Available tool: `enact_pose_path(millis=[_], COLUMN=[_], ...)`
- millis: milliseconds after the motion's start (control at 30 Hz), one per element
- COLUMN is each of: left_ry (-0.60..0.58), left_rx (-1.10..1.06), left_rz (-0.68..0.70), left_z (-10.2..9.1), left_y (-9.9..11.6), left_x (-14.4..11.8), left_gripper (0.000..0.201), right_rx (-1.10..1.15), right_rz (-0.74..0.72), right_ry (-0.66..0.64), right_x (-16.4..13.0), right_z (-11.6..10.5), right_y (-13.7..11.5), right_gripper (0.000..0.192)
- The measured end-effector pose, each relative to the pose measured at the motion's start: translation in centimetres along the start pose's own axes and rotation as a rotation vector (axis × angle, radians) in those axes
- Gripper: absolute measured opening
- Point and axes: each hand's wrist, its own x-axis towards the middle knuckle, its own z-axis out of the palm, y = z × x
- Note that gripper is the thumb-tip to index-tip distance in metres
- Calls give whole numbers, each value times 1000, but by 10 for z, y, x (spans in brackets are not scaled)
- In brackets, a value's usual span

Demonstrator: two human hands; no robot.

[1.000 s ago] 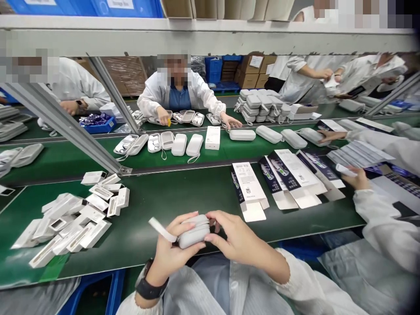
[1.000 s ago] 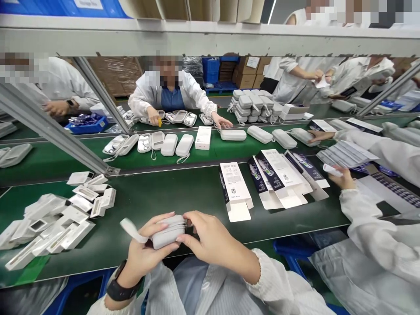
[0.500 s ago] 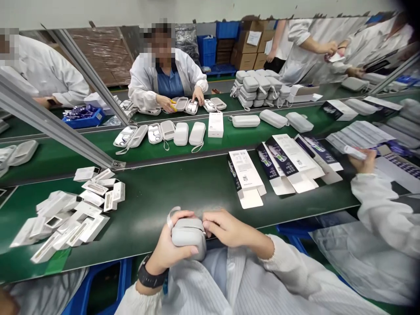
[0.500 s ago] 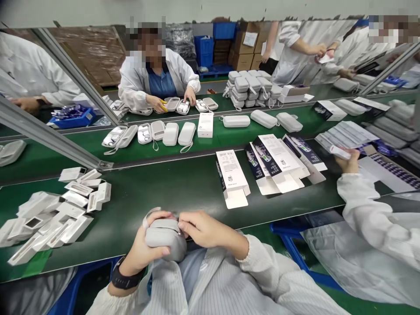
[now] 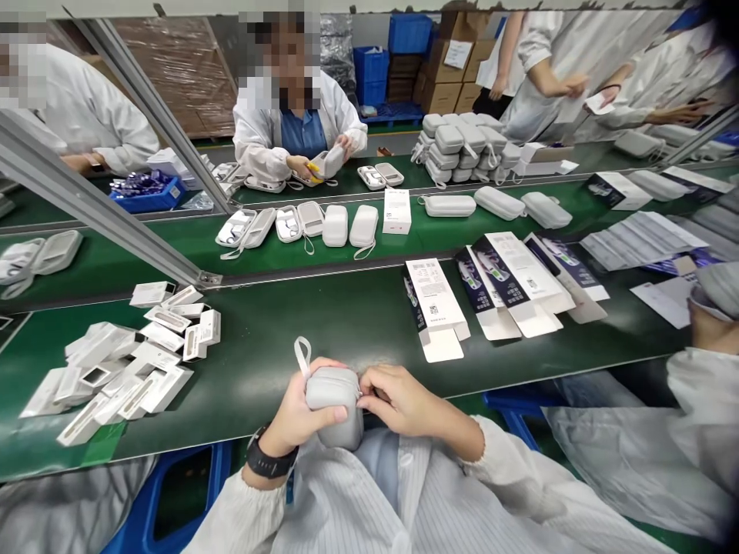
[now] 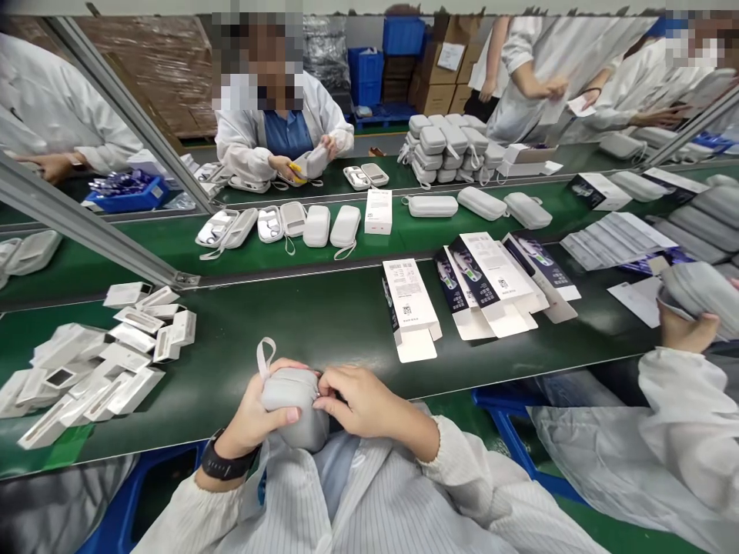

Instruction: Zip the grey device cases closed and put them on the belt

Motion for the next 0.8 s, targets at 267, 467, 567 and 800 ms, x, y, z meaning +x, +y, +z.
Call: enact_pose_path(millis=[267,467,567,800], left_ry=[73,-25,-115,-276], left_rx=[18,-40,-53,45], left_rz=[-102,-235,-270,-228], left_z=[14,19,20,44], left_y=[6,9,11,16], left_x=[13,23,27,31], left_gripper=[54,52,53,71], right_rx=[-855,-914,-884,-730], right_rz=[-336,-639,-727,-638], right_ry=[-95,-257,-345,-506], right_x=[1,30,46,67], right_z=[-24,-76,-88,-77], right_y=[7,10,9,8], right_gripper=[19,23,25,18])
